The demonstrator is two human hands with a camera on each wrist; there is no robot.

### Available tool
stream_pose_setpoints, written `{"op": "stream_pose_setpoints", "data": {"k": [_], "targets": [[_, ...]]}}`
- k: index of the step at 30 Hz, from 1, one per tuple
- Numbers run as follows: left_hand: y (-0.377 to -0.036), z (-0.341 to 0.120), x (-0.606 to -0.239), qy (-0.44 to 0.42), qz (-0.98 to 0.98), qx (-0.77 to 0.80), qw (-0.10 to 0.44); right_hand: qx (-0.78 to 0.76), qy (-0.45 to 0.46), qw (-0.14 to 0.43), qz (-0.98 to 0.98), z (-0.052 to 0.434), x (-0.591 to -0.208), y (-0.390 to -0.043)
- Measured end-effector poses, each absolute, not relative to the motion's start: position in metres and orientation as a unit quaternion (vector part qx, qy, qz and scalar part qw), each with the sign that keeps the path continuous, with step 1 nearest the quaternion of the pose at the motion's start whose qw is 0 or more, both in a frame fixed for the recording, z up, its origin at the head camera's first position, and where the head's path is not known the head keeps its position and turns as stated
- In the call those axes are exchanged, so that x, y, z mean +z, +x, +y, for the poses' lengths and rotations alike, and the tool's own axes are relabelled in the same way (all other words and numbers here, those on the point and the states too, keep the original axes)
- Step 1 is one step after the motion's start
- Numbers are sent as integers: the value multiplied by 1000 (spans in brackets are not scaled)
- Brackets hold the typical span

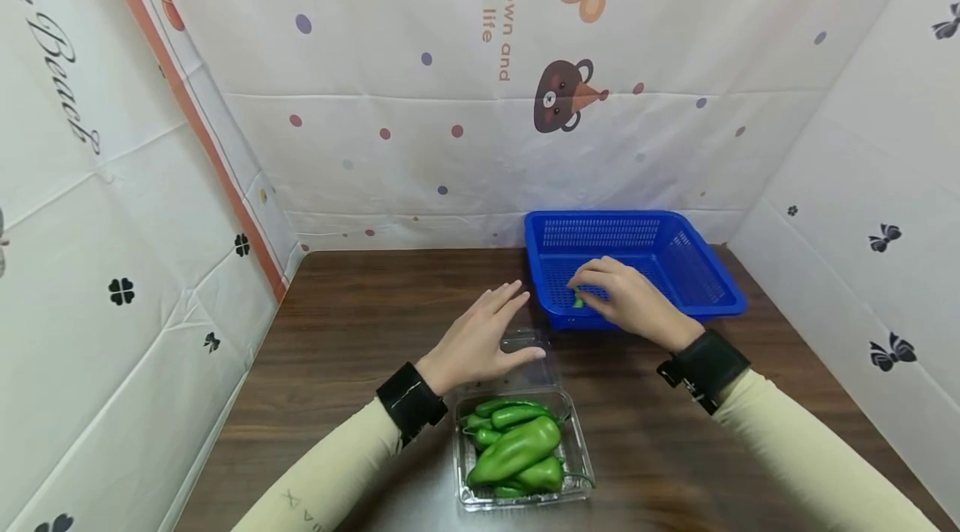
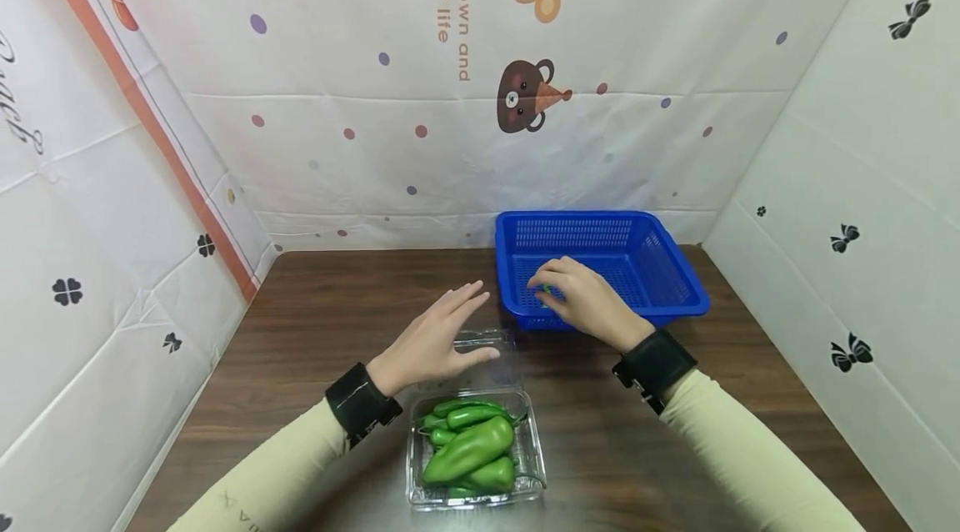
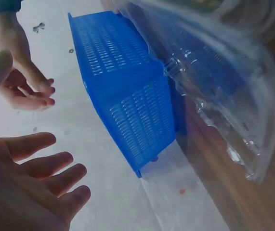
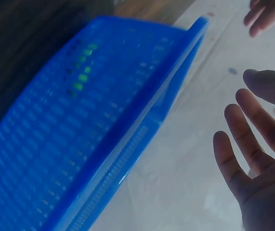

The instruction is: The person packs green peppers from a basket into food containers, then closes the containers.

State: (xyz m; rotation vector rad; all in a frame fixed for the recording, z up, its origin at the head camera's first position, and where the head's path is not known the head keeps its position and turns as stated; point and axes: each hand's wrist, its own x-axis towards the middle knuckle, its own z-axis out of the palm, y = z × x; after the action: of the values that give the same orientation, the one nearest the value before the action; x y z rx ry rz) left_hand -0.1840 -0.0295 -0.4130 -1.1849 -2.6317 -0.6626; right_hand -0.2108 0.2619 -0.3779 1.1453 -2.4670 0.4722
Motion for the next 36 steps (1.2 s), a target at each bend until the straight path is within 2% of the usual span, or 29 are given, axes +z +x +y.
{"op": "stream_pose_setpoints", "data": {"k": [16,27,36], "targets": [[-215,-3,-417,-375,-906,-189,57,79,368,-9,-926,271,-381,-264],[-230,8,-414,-358,-918,-162,59,40,349,-135,-926,270,-391,-304],[-237,14,-420,-359,-920,-150,50,7,352,-194,-916,272,-400,-325]]}}
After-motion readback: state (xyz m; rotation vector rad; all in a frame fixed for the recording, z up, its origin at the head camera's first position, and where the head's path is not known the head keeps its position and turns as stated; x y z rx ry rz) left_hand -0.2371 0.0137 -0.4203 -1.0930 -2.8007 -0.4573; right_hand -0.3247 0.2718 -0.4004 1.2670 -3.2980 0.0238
